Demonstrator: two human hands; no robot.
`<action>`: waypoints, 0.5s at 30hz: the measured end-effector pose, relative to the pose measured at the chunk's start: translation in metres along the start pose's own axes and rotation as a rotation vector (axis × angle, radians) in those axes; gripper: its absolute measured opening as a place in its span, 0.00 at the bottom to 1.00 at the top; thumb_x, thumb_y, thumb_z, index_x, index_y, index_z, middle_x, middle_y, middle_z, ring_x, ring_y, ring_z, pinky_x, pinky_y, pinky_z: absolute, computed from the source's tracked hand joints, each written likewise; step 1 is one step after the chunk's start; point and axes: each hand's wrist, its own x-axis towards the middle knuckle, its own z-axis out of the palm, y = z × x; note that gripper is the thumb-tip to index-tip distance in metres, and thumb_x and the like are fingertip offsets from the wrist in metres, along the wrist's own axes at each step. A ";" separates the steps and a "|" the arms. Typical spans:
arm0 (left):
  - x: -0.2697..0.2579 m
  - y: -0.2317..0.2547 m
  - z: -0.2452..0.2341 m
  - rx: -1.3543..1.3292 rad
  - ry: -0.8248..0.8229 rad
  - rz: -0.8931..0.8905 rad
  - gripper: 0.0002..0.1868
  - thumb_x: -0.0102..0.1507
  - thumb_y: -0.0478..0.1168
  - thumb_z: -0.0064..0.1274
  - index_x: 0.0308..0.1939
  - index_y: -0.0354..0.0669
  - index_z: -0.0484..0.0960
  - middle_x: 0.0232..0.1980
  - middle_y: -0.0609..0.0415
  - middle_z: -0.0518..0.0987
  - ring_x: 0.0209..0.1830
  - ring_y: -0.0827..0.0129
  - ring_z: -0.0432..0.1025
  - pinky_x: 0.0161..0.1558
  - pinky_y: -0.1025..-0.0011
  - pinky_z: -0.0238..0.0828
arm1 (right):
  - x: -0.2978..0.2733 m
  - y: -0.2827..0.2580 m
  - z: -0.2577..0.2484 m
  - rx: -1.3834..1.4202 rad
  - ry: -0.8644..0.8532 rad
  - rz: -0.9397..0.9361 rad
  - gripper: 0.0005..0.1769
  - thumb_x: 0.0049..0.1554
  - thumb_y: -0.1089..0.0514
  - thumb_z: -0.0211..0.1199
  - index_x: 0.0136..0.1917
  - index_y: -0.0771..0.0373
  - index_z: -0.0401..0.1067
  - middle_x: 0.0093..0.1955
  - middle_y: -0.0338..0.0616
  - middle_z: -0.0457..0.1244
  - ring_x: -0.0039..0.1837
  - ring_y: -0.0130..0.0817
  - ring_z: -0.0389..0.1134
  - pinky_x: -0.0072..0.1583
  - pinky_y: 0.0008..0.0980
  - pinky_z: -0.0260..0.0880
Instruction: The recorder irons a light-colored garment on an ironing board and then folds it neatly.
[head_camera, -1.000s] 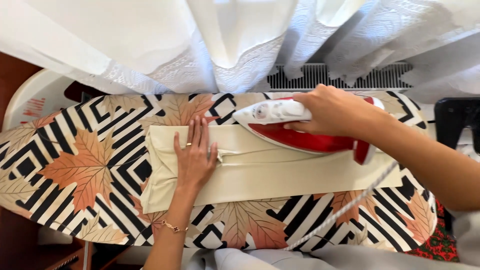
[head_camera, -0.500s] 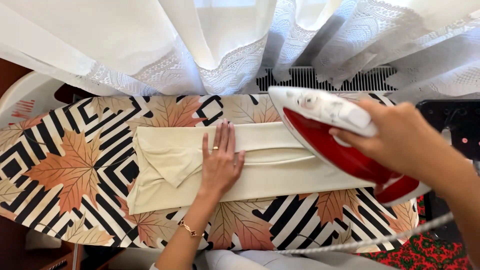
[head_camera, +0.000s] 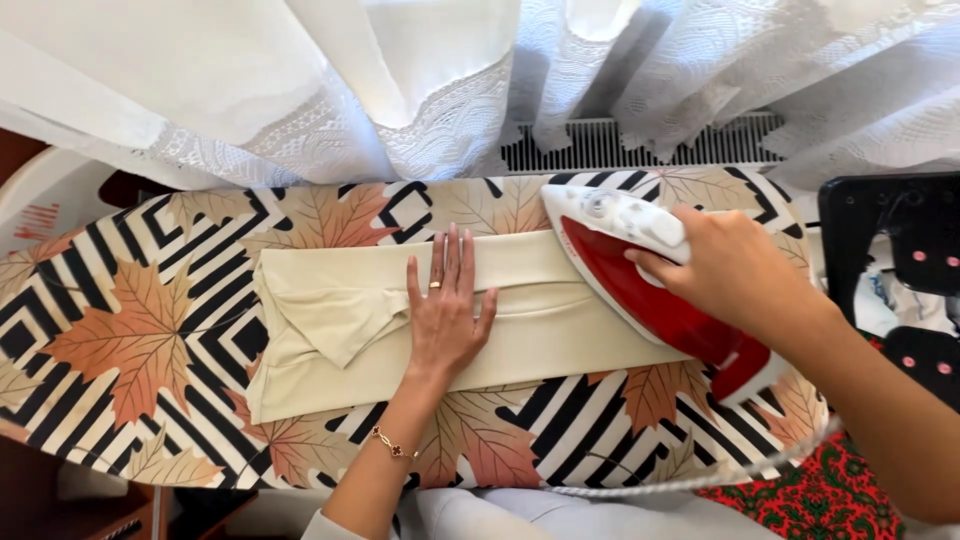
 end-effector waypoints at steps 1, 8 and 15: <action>0.001 0.002 0.003 -0.005 0.003 0.008 0.40 0.71 0.56 0.35 0.81 0.36 0.50 0.84 0.43 0.50 0.85 0.59 0.42 0.79 0.48 0.24 | -0.002 0.001 -0.003 -0.002 0.005 0.008 0.29 0.55 0.37 0.65 0.53 0.66 0.75 0.38 0.61 0.71 0.44 0.55 0.74 0.51 0.49 0.75; 0.000 -0.002 0.013 -0.046 -0.028 -0.046 0.42 0.69 0.54 0.32 0.80 0.31 0.48 0.84 0.42 0.51 0.85 0.60 0.44 0.79 0.48 0.26 | -0.016 -0.013 -0.012 -0.022 -0.169 -0.144 0.32 0.52 0.35 0.66 0.59 0.60 0.73 0.41 0.61 0.70 0.45 0.56 0.74 0.52 0.47 0.74; 0.001 0.000 0.009 -0.032 -0.025 -0.045 0.42 0.68 0.54 0.34 0.80 0.33 0.47 0.84 0.44 0.49 0.85 0.59 0.43 0.79 0.49 0.26 | -0.009 -0.013 0.005 0.167 0.077 -0.162 0.27 0.52 0.42 0.66 0.57 0.63 0.76 0.40 0.64 0.69 0.45 0.60 0.73 0.50 0.52 0.73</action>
